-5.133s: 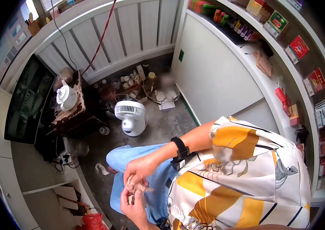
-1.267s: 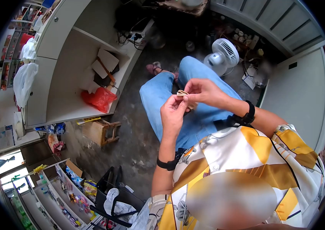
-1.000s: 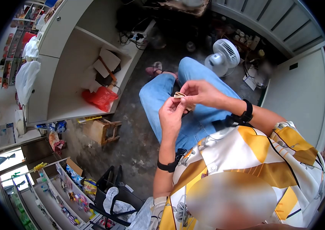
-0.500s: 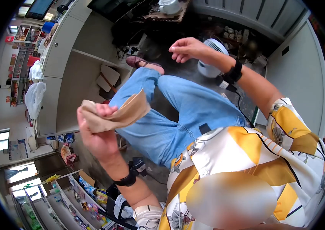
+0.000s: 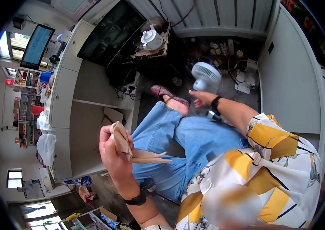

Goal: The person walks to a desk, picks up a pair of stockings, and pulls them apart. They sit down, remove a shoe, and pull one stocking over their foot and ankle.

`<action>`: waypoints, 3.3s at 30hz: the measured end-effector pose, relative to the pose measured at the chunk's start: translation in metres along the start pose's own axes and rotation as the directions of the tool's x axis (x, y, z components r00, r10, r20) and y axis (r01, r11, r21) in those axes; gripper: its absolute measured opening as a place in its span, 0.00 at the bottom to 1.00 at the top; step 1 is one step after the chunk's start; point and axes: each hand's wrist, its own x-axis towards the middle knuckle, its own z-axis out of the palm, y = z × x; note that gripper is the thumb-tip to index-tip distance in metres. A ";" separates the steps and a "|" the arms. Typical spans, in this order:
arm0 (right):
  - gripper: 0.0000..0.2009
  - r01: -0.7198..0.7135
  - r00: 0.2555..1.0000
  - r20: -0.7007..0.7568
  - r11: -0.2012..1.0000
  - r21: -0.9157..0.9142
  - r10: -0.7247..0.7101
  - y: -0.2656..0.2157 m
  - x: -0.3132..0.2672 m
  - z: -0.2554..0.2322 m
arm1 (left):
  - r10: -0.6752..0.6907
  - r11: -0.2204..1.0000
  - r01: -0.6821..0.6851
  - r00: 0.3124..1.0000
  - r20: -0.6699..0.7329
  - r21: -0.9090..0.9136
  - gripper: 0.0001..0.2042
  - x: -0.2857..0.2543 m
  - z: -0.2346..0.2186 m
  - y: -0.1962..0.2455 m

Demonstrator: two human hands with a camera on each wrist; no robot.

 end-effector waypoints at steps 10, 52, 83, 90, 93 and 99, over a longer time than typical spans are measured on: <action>0.22 -0.197 0.940 0.340 0.844 0.499 0.018 -0.010 0.000 0.042 | -0.230 0.972 0.226 0.971 -0.063 -0.059 0.09 0.077 -0.062 -0.079; 0.35 -0.025 0.962 0.182 0.601 0.799 -0.202 0.043 0.104 0.113 | -0.395 0.916 0.400 0.898 -0.194 -0.011 0.09 0.071 -0.108 -0.126; 0.30 -0.114 0.935 0.284 0.579 0.807 -0.212 0.024 0.076 0.126 | -0.412 0.901 0.433 0.859 -0.304 0.001 0.09 0.066 -0.123 -0.138; 0.20 -0.283 0.865 0.477 0.637 0.717 -0.153 0.000 0.089 0.128 | -0.399 0.910 0.415 0.875 -0.276 0.000 0.08 0.066 -0.124 -0.136; 0.31 0.058 0.942 0.158 0.609 0.791 -0.295 -0.005 0.107 0.125 | -0.415 0.901 0.435 0.859 -0.299 0.000 0.09 0.062 -0.125 -0.138; 0.37 0.108 0.903 0.204 0.659 0.744 -0.378 -0.019 0.108 0.130 | -0.430 0.901 0.429 0.860 -0.274 -0.066 0.08 0.058 -0.136 -0.142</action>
